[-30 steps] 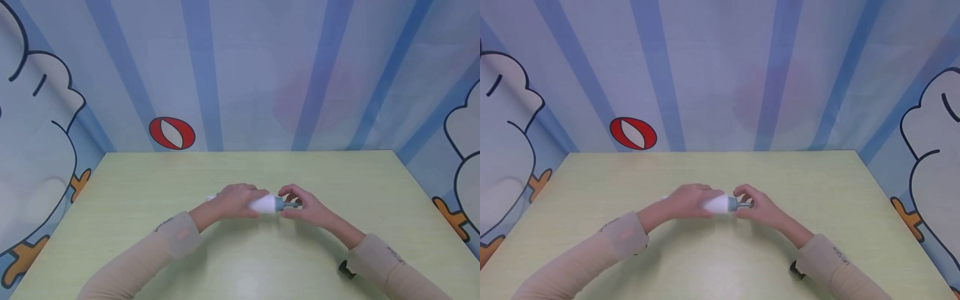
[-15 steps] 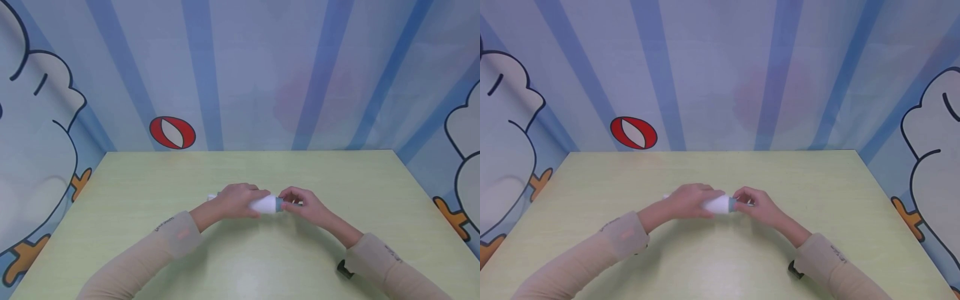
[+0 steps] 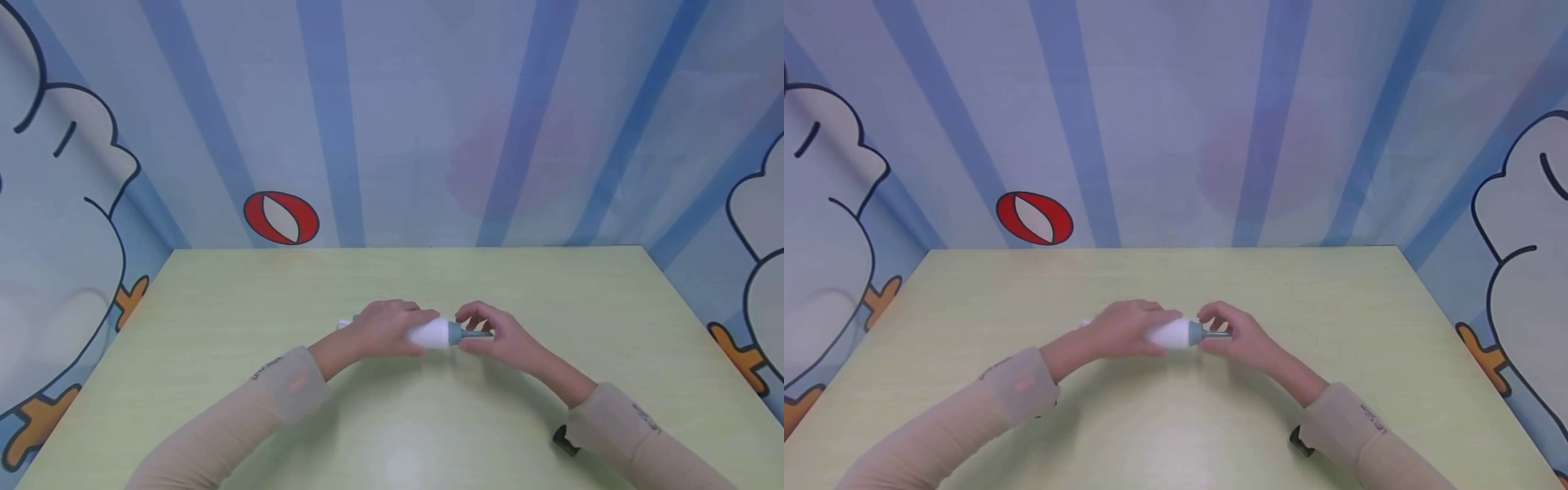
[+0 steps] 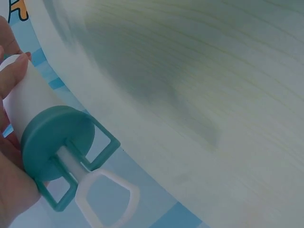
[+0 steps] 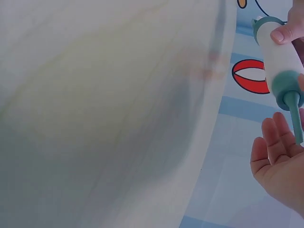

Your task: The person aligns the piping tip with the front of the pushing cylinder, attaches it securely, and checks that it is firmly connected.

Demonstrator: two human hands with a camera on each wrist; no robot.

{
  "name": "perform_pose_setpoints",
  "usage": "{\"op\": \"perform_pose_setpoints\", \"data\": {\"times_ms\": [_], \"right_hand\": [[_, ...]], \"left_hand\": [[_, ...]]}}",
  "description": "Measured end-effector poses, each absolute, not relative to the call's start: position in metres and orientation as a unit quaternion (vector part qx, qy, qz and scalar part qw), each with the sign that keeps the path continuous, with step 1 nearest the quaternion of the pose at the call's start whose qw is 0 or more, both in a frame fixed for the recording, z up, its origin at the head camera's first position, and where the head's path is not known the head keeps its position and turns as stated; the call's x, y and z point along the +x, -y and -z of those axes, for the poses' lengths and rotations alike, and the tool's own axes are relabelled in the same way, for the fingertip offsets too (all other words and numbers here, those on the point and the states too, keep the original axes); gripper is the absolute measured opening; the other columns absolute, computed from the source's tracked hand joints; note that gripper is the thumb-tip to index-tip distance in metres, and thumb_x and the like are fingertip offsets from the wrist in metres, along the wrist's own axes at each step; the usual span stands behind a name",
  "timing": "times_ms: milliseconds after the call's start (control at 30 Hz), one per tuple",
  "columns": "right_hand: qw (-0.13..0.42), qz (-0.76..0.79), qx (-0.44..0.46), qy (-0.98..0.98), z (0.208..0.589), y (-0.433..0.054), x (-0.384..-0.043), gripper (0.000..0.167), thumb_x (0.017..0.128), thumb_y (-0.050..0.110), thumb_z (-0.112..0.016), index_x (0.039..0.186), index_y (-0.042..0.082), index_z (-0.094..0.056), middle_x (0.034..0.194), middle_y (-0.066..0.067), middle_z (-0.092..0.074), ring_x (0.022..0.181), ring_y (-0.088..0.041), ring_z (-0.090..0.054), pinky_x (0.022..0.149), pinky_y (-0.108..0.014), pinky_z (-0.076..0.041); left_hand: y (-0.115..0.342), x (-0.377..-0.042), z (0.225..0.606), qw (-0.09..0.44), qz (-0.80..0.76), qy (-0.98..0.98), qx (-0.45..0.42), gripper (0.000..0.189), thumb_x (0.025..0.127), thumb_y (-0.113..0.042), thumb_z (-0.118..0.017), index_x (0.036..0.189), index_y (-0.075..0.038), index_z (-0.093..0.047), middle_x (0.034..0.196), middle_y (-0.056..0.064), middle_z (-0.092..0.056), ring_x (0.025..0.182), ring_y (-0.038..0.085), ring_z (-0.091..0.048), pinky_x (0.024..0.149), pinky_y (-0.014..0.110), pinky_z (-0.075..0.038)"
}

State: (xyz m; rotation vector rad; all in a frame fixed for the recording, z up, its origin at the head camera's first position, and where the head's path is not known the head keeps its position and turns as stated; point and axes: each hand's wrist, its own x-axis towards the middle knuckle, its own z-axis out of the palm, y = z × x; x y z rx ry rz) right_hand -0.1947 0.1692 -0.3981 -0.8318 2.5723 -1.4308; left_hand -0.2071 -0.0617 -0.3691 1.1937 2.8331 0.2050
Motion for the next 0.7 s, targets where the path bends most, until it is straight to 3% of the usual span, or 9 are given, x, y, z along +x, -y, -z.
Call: {"op": "perform_pose_setpoints", "data": {"times_ms": [200, 467, 700], "right_hand": [[0.043, 0.464, -0.283, -0.838, 0.3976, -0.1676, -0.1939, 0.022, 0.078, 0.010, -0.065, 0.098, 0.008, -0.057, 0.092, -0.005, -0.059, 0.079, -0.013, -0.052, 0.068, -0.028, -0.043], [0.058, 0.467, -0.272, -0.840, 0.3951, -0.1673, -0.1949, 0.016, 0.083, 0.013, -0.060, 0.098, 0.008, -0.060, 0.087, -0.005, -0.062, 0.075, -0.009, -0.052, 0.068, -0.026, -0.042], [0.072, 0.463, -0.258, -0.845, 0.3963, -0.1685, -0.1964, 0.023, 0.087, 0.018, -0.055, 0.106, 0.004, -0.056, 0.091, -0.010, -0.065, 0.079, -0.020, -0.060, 0.064, -0.024, -0.047]], "left_hand": [[0.0608, -0.2066, 0.3694, 0.026, -0.063, -0.916, 0.394, 0.056, 0.074, -0.040, -0.067, 0.125, -0.024, -0.049, 0.109, -0.001, -0.060, 0.091, 0.014, -0.058, 0.072, 0.031, -0.048], [0.0604, -0.2056, 0.3691, 0.016, -0.054, -0.914, 0.401, 0.055, 0.075, -0.040, -0.067, 0.125, -0.024, -0.049, 0.110, -0.001, -0.060, 0.090, 0.014, -0.058, 0.070, 0.030, -0.048], [0.0604, -0.2055, 0.3690, 0.013, -0.050, -0.915, 0.401, 0.056, 0.075, -0.041, -0.067, 0.125, -0.024, -0.049, 0.110, 0.000, -0.060, 0.091, 0.015, -0.059, 0.070, 0.031, -0.048]]}}
